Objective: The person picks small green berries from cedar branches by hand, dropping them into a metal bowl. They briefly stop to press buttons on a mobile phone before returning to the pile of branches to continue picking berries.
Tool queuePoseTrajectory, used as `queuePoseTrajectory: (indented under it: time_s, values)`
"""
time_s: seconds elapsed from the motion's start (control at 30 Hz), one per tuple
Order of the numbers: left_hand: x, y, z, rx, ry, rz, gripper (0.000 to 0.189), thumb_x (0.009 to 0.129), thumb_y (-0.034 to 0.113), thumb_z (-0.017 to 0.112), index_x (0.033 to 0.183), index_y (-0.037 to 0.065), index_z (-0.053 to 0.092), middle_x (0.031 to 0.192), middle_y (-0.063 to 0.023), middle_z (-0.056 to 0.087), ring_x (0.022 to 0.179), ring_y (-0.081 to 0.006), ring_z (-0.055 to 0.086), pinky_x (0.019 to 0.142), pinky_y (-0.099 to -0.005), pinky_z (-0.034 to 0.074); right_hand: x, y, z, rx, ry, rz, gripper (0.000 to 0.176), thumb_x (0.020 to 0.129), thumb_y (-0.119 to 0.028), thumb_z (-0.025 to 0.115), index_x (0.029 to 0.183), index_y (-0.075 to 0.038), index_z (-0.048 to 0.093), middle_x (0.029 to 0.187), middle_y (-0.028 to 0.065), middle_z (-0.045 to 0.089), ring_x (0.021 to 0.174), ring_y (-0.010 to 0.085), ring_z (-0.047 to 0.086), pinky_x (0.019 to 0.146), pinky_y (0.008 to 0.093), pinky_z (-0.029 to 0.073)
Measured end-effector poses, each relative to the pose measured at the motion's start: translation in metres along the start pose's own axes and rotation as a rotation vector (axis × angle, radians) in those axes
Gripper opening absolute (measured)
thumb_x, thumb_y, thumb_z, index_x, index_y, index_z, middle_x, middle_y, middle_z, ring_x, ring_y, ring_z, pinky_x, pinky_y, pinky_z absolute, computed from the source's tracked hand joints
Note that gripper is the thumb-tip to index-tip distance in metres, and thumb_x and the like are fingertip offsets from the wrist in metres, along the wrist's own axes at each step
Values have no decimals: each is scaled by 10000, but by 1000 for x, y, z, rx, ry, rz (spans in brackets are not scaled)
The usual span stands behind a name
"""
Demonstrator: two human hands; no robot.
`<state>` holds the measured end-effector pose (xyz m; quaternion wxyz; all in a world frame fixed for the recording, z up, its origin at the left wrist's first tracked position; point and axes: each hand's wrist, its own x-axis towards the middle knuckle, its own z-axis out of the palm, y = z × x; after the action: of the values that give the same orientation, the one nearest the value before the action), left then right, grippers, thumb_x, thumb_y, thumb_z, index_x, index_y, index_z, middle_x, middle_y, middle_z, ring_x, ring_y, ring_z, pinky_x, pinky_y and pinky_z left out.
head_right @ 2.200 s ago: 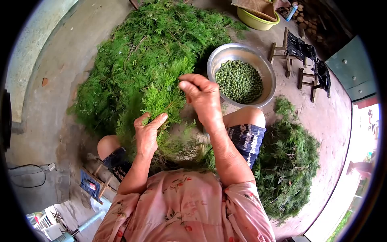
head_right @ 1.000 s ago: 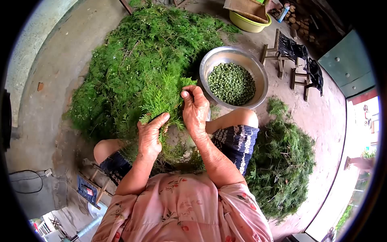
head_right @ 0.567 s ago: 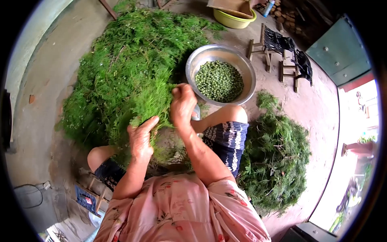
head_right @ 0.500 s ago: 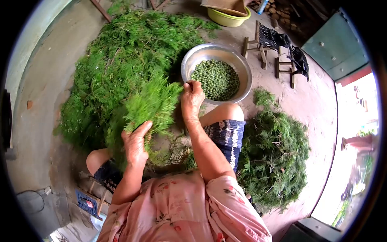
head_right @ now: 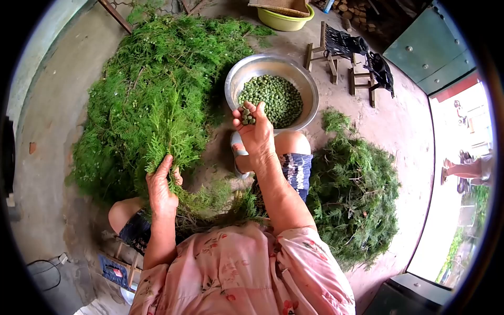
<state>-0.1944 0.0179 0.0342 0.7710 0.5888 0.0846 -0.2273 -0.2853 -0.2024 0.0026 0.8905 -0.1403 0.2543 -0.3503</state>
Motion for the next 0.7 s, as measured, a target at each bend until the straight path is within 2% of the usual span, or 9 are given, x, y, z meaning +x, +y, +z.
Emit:
queuePoseTrajectory:
  time_s: [0.07, 0.17, 0.23, 0.3, 0.33, 0.37, 0.57, 0.63, 0.7]
  values:
    - [1, 0, 0, 10, -33, 44, 113, 786, 109, 670, 846, 45, 599, 721, -24, 580, 523, -122, 513, 382, -263, 347, 13, -3, -8, 24, 113, -20, 456, 932, -388, 394, 1034, 53, 455, 939, 170, 466, 830, 260, 506, 731, 351, 479]
    - [0, 5, 1, 5, -12, 20, 157, 783, 122, 679, 840, 18, 576, 698, -38, 555, 518, -131, 488, 390, -274, 347, 36, -24, -8, 60, 215, -153, 691, 891, -421, 473, 1263, 105, 225, 1029, 204, 375, 886, 299, 466, 836, 435, 457]
    - [4, 5, -3, 15, 13, 18, 170, 784, 128, 681, 818, 20, 555, 669, -61, 529, 507, -137, 466, 400, -276, 346, 39, -46, 7, -18, 295, -265, 873, 858, -471, 507, 1347, 82, 41, 1286, 239, 280, 1170, 367, 337, 1002, 532, 296]
    - [-4, 18, 6, 3, 13, -42, 172, 793, 141, 674, 819, 22, 552, 654, -61, 520, 501, -135, 458, 403, -277, 338, 55, -68, 8, -74, 251, -335, 821, 863, -487, 488, 1353, 52, 108, 1380, 226, 180, 1253, 347, 253, 1019, 562, 234]
    - [0, 17, 1, -21, -9, -62, 288, 754, 98, 697, 965, 47, 507, 829, -52, 575, 567, -131, 490, 415, -273, 349, 58, -79, 6, -81, 112, -308, 756, 869, -493, 469, 1356, 7, 177, 1398, 194, 154, 1264, 322, 244, 1028, 573, 193]
    - [0, 18, 4, -20, 47, -70, 240, 766, 114, 690, 937, 59, 531, 783, -33, 571, 557, -127, 486, 414, -258, 341, 63, -86, 7, -80, 195, -350, 707, 870, -489, 472, 1336, -10, 242, 1409, 168, 153, 1270, 318, 241, 1022, 573, 200]
    - [11, 28, 3, -5, -25, 24, 164, 793, 142, 663, 877, 50, 556, 685, -31, 519, 518, -112, 461, 402, -254, 337, 78, -118, -15, -133, 183, -438, 734, 875, -451, 486, 1366, -1, 174, 1427, 159, 135, 1271, 345, 222, 1028, 503, 235]
    - [18, 31, 2, -7, 15, 54, 152, 804, 164, 650, 848, 49, 560, 662, -25, 501, 505, -101, 435, 416, -243, 325, 75, -120, -17, -159, 267, -485, 551, 875, -380, 514, 1230, 17, 374, 1255, 162, 404, 1110, 271, 424, 890, 419, 393]
    - [28, 36, -3, -15, 10, 96, 176, 817, 190, 639, 877, 41, 567, 640, -17, 485, 492, -88, 401, 446, -227, 317, 99, -109, -39, -225, 221, -569, 287, 871, -285, 523, 971, -17, 505, 918, 79, 549, 789, 161, 510, 650, 317, 425]
